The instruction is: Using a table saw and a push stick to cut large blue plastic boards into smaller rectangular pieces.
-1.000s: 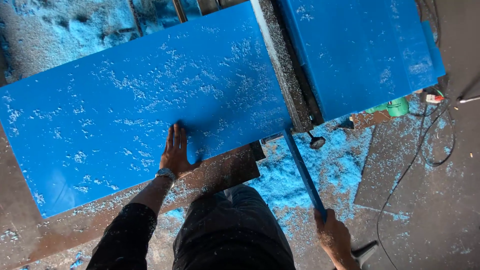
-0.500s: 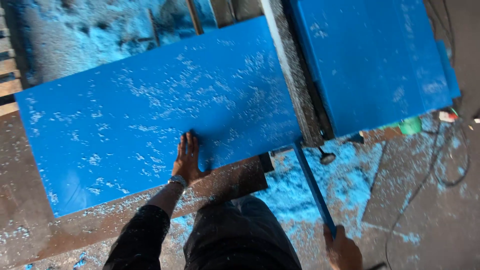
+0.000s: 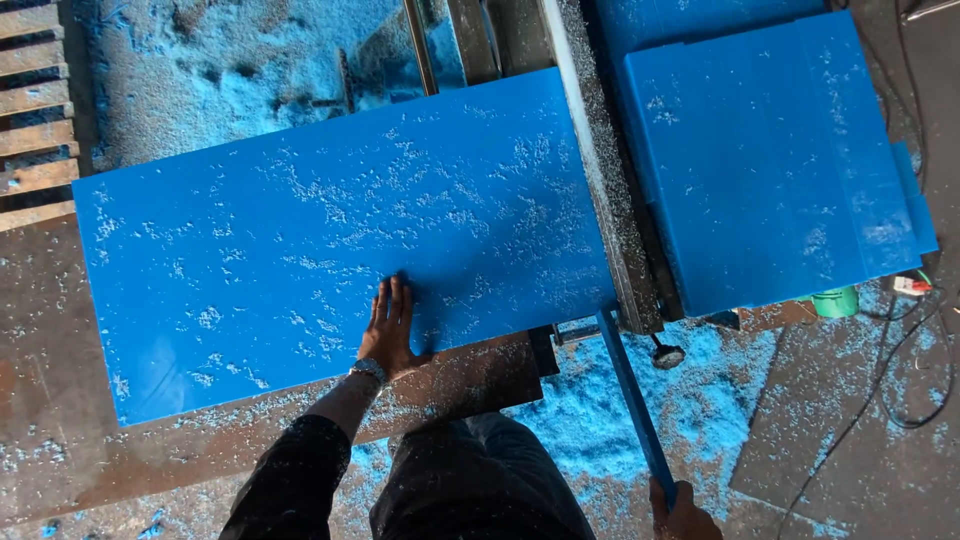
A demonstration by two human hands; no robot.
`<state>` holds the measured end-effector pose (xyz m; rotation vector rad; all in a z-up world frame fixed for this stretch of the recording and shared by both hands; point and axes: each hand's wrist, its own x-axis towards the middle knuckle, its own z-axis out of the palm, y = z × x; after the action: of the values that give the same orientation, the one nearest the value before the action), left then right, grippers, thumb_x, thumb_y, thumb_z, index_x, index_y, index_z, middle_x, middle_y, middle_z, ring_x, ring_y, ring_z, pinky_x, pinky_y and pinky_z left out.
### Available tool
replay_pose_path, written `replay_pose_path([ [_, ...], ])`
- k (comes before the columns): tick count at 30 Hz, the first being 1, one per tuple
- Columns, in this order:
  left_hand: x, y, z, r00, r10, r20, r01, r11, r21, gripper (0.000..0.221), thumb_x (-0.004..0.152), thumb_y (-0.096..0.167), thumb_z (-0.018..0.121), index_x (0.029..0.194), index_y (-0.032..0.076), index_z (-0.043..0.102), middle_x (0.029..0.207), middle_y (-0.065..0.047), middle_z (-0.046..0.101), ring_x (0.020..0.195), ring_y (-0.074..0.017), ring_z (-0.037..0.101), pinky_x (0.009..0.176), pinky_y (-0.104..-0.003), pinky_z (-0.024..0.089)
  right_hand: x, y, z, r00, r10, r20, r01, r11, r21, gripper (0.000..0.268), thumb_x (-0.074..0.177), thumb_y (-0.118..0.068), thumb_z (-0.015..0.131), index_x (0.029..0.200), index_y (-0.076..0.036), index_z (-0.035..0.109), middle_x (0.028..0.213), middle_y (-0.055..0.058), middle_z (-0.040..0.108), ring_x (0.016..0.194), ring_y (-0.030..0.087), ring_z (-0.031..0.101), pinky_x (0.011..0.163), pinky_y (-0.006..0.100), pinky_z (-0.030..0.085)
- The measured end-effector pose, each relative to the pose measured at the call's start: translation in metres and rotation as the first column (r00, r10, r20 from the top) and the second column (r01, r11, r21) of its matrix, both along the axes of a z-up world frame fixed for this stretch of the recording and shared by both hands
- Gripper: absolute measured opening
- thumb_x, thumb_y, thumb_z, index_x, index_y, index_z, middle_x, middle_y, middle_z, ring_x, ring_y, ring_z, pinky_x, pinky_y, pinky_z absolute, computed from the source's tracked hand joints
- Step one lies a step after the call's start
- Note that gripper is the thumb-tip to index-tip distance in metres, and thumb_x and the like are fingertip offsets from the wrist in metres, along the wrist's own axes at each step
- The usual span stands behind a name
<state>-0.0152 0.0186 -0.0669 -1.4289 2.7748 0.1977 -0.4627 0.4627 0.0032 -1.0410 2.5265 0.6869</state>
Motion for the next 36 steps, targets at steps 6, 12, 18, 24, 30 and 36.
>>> replay_pose_path([
  [6,-0.002,0.001,0.006,0.999,-0.002,0.044,0.002,1.000,0.014,0.135,0.073,0.086,0.064,0.160,-0.005,0.016,0.169,-0.033,0.004,0.155,-0.0518,0.007,0.124,-0.060,0.021,-0.008,0.012,-0.021,0.998,0.067,-0.003,-0.066,0.993,-0.100,0.048,0.094,-0.068,0.049,0.096,-0.020,0.054,0.043,-0.008,0.045,0.034,0.018,0.039,0.051,0.030,0.039],
  [12,-0.001,0.001,-0.003,0.999,-0.003,0.032,0.003,1.000,-0.007,0.152,0.060,0.092,0.075,0.161,-0.002,0.014,0.170,-0.031,-0.001,0.156,-0.0515,0.006,0.124,-0.060,0.021,-0.008,-0.004,-0.008,0.999,0.005,0.054,-0.005,1.000,0.001,0.048,0.096,-0.069,0.042,0.101,-0.023,0.053,0.050,-0.008,0.057,0.039,0.018,0.054,0.055,0.027,0.051],
  [18,0.000,0.004,0.000,1.000,-0.008,0.013,0.008,1.000,-0.018,0.143,0.065,0.084,0.075,0.160,-0.005,0.016,0.169,-0.033,0.003,0.155,-0.0528,0.007,0.124,-0.061,0.021,-0.004,-0.021,0.011,0.986,-0.100,0.134,0.082,0.987,0.136,0.050,0.098,-0.070,0.036,0.108,-0.024,0.054,0.057,-0.008,0.067,0.045,0.018,0.064,0.058,0.026,0.058],
  [24,0.000,0.005,0.000,1.000,-0.004,0.015,0.005,1.000,-0.015,0.146,0.062,0.084,0.077,0.161,-0.004,0.016,0.169,-0.032,0.002,0.156,-0.0513,0.008,0.124,-0.060,0.023,0.000,-0.025,0.024,0.988,-0.066,0.140,0.054,0.994,0.091,0.049,0.099,-0.068,0.038,0.106,-0.023,0.055,0.058,-0.006,0.070,0.044,0.018,0.066,0.057,0.027,0.059],
  [30,-0.001,0.002,-0.001,1.000,-0.001,0.017,0.002,1.000,-0.017,0.150,0.058,0.084,0.079,0.161,-0.002,0.015,0.170,-0.030,0.000,0.156,-0.0495,0.009,0.124,-0.059,0.024,0.004,-0.043,0.043,0.989,-0.027,0.144,0.022,0.999,0.032,0.047,0.100,-0.065,0.041,0.103,-0.021,0.057,0.059,-0.004,0.073,0.044,0.019,0.068,0.055,0.028,0.059],
  [36,-0.002,0.005,0.007,1.000,-0.012,0.025,0.013,0.999,-0.031,0.138,0.066,0.081,0.074,0.160,-0.004,0.019,0.169,-0.033,0.004,0.155,-0.0531,0.009,0.123,-0.063,0.025,0.011,-0.061,0.071,0.956,-0.135,0.259,0.114,0.989,0.097,0.048,0.102,-0.062,0.035,0.109,-0.020,0.056,0.071,-0.002,0.080,0.053,0.021,0.076,0.060,0.028,0.065],
])
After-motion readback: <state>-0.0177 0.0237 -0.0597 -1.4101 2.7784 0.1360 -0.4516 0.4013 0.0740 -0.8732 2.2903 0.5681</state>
